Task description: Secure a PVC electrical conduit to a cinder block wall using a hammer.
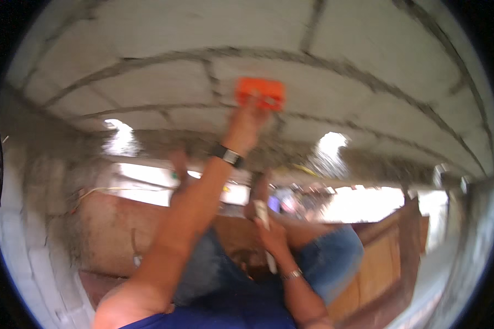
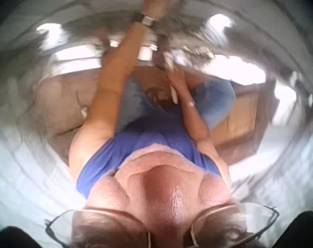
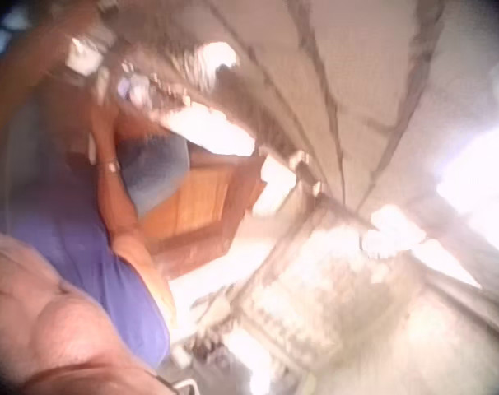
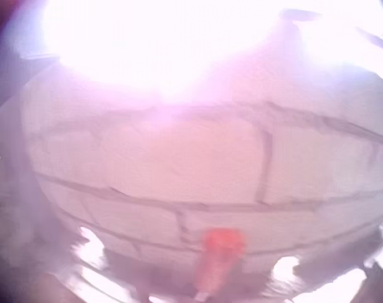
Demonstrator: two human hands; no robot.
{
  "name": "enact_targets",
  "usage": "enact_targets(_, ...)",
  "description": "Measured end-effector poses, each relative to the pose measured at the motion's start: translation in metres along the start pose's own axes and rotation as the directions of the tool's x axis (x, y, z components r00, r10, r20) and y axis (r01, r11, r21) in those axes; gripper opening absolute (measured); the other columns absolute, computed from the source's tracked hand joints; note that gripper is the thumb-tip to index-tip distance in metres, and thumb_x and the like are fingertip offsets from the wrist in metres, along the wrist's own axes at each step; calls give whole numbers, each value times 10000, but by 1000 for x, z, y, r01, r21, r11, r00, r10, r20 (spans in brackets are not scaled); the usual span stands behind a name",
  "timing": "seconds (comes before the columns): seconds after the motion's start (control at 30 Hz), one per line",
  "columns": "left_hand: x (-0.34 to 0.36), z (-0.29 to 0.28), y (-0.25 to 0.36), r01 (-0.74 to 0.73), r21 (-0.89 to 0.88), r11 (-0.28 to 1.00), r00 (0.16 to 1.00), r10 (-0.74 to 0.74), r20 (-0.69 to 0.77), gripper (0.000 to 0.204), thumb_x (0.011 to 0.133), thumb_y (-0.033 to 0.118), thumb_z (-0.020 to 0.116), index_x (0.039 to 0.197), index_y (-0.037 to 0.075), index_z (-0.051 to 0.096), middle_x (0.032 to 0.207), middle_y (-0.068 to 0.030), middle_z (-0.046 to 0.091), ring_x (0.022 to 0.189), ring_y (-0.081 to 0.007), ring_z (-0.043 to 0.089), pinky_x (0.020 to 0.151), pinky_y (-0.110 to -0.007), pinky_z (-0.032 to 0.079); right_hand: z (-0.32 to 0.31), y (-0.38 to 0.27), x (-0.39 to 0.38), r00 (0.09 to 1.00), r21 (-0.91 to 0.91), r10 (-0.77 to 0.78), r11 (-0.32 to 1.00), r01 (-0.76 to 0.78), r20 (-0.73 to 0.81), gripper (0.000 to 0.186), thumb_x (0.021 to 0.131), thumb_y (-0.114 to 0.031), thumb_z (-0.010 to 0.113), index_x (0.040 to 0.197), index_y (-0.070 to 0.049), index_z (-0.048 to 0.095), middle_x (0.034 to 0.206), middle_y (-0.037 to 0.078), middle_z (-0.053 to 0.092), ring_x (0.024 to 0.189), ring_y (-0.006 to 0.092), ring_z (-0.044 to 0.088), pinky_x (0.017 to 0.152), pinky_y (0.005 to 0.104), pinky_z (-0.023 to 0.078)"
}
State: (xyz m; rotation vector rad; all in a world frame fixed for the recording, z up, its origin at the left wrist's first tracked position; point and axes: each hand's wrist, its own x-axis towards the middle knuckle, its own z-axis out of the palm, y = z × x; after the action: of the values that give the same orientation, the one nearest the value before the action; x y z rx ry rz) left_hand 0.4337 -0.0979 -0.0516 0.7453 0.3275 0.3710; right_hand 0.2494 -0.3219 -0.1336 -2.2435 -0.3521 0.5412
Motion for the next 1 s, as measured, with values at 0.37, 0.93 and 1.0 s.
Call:
enact_targets(0.37,-8,24,-21,59,11,998,997,-58,-50,376,793,398,749,975,105,599,852,-9,601,732,-111,597,680,-274,537,-24,10,-16,996,292,83,952,-92,40,313,933,-339,564,919,-29,612,609,63,587,481,114,540,468,270,458)
enact_targets(0.93,-1,11,-11,74,38,997,995,-71,-73,379,835,365,714,1050,77,594,1005,-54,640,880,-161,632,767,-288,537,-3,4,-14,997,275,13,961,10,-81,475,888,-476,578,1171,-96,608,818,154,666,715,205,642,663,360,509)
enact_targets(1.0,-1,7,-8,27,1,1000,999,-27,-27,359,837,356,713,1048,90,596,1003,-47,641,866,-162,629,752,-293,536,-11,7,-11,995,84,99,991,-101,31,433,889,-431,598,1141,-79,614,745,138,653,670,193,633,627,357,509)
